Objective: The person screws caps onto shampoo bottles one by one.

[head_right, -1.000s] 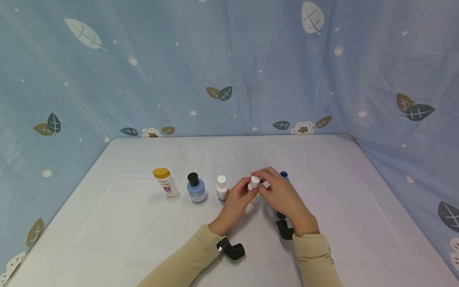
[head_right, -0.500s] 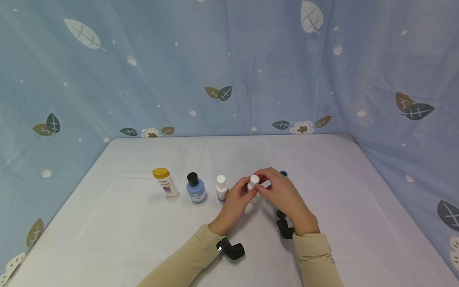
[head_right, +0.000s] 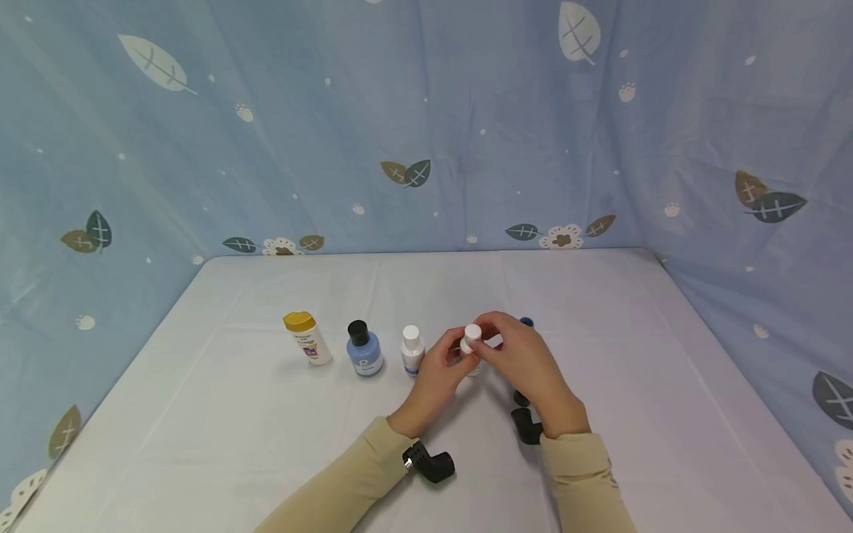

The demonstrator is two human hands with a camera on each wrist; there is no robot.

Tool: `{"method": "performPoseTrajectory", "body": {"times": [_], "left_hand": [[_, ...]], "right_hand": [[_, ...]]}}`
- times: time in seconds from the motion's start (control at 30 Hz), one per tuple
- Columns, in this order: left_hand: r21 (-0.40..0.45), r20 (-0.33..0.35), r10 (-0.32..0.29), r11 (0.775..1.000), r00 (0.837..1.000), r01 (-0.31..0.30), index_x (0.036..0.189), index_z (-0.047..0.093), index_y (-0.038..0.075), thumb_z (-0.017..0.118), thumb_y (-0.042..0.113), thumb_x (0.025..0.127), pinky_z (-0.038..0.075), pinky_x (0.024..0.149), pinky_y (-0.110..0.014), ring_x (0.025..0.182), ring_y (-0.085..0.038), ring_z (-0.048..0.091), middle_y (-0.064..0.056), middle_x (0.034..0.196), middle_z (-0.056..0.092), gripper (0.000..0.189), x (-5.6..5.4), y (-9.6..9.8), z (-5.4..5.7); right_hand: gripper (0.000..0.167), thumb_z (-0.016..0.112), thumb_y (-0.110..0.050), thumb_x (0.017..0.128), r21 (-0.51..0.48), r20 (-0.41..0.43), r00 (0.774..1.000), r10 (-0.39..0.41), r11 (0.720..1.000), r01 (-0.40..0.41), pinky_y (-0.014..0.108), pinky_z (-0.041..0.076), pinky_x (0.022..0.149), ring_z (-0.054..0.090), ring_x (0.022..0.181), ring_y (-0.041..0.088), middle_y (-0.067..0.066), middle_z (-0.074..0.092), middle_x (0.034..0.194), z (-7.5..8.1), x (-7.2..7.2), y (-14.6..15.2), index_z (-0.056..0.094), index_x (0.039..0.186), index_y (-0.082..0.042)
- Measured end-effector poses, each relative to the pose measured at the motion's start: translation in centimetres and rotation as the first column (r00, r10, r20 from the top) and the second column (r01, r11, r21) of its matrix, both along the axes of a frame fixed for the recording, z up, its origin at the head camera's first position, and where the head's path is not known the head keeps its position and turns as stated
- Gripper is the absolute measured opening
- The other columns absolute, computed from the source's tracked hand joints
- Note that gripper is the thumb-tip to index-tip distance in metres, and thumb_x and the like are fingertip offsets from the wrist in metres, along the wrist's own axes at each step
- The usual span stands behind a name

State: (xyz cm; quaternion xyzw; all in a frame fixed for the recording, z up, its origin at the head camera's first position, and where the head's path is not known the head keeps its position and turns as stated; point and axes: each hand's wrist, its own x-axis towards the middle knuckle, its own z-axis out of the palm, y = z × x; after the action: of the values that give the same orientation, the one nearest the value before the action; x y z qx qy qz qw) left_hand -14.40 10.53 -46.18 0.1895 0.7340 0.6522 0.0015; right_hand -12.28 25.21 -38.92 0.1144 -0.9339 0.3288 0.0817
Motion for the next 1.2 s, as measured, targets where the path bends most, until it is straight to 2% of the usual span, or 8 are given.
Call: {"method": "performPoseTrajectory", "body": {"times": [0.27,0.5,0.73,0.83,1.07,1.2], "left_hand": [[-0.033,-0.033,0.021,0.999,0.999,-0.022,0.116,0.055,0.022,0.063,0.016,0.081,0.043,0.083,-0.030,0.099,-0.010,0.053,0.008,0.114,0.055,0.036,0.2,0.0,0.4],[-0.040,-0.059,0.026,0.999,0.998,-0.029,0.116,0.054,0.009,0.061,0.009,0.082,0.042,0.085,-0.035,0.101,-0.012,0.051,-0.001,0.115,0.055,0.035,1.7,-0.6,3.3],[-0.055,-0.044,0.023,0.998,0.999,-0.025,0.118,0.053,0.009,0.061,0.009,0.083,0.042,0.086,-0.037,0.102,-0.014,0.051,-0.003,0.117,0.054,0.036,2.0,-0.6,3.9],[-0.055,-0.039,0.020,0.998,0.999,-0.022,0.119,0.052,0.009,0.061,0.011,0.083,0.042,0.087,-0.038,0.103,-0.015,0.051,-0.003,0.117,0.054,0.037,2.0,-0.6,3.9],[-0.083,-0.034,0.001,0.997,0.999,-0.004,0.123,0.048,0.026,0.062,0.030,0.084,0.040,0.088,-0.029,0.106,-0.006,0.048,0.013,0.119,0.050,0.041,0.4,-0.1,0.4],[-0.086,-0.011,0.002,0.996,1.000,-0.003,0.123,0.046,0.030,0.061,0.035,0.084,0.039,0.089,-0.031,0.106,-0.006,0.048,0.015,0.120,0.049,0.043,0.4,0.0,0.4]], "right_hand": [[0.033,0.067,-0.032,0.079,0.006,0.024,1.000,-0.005,1.000,0.005,0.037,0.046,0.073,0.057,0.088,0.020,-0.002,0.060,0.098,0.1,0.0,0.0,0.055,0.107,-0.017],[0.032,0.066,-0.030,0.081,0.017,0.050,0.999,0.011,1.000,-0.012,0.038,0.046,0.074,0.057,0.090,0.020,-0.001,0.060,0.100,0.1,-0.1,0.0,0.056,0.107,-0.014],[0.036,0.065,-0.028,0.081,0.073,0.092,0.996,0.020,0.997,-0.026,0.039,0.046,0.074,0.058,0.091,0.019,0.001,0.060,0.101,0.6,0.1,0.2,0.055,0.113,-0.013],[0.038,0.064,-0.029,0.083,0.097,0.132,0.991,0.022,0.995,-0.035,0.040,0.046,0.075,0.058,0.092,0.021,0.004,0.060,0.104,1.0,0.4,0.3,0.055,0.116,-0.012],[0.045,0.058,-0.037,0.085,0.143,0.211,0.976,0.056,0.986,-0.088,0.040,0.045,0.077,0.058,0.093,0.019,0.003,0.061,0.103,2.3,1.3,0.9,0.053,0.121,-0.010],[0.043,0.057,-0.034,0.087,0.154,0.244,0.969,0.046,0.984,-0.086,0.041,0.045,0.078,0.057,0.094,0.021,0.005,0.061,0.103,3.0,1.7,1.3,0.053,0.119,-0.007]]}}
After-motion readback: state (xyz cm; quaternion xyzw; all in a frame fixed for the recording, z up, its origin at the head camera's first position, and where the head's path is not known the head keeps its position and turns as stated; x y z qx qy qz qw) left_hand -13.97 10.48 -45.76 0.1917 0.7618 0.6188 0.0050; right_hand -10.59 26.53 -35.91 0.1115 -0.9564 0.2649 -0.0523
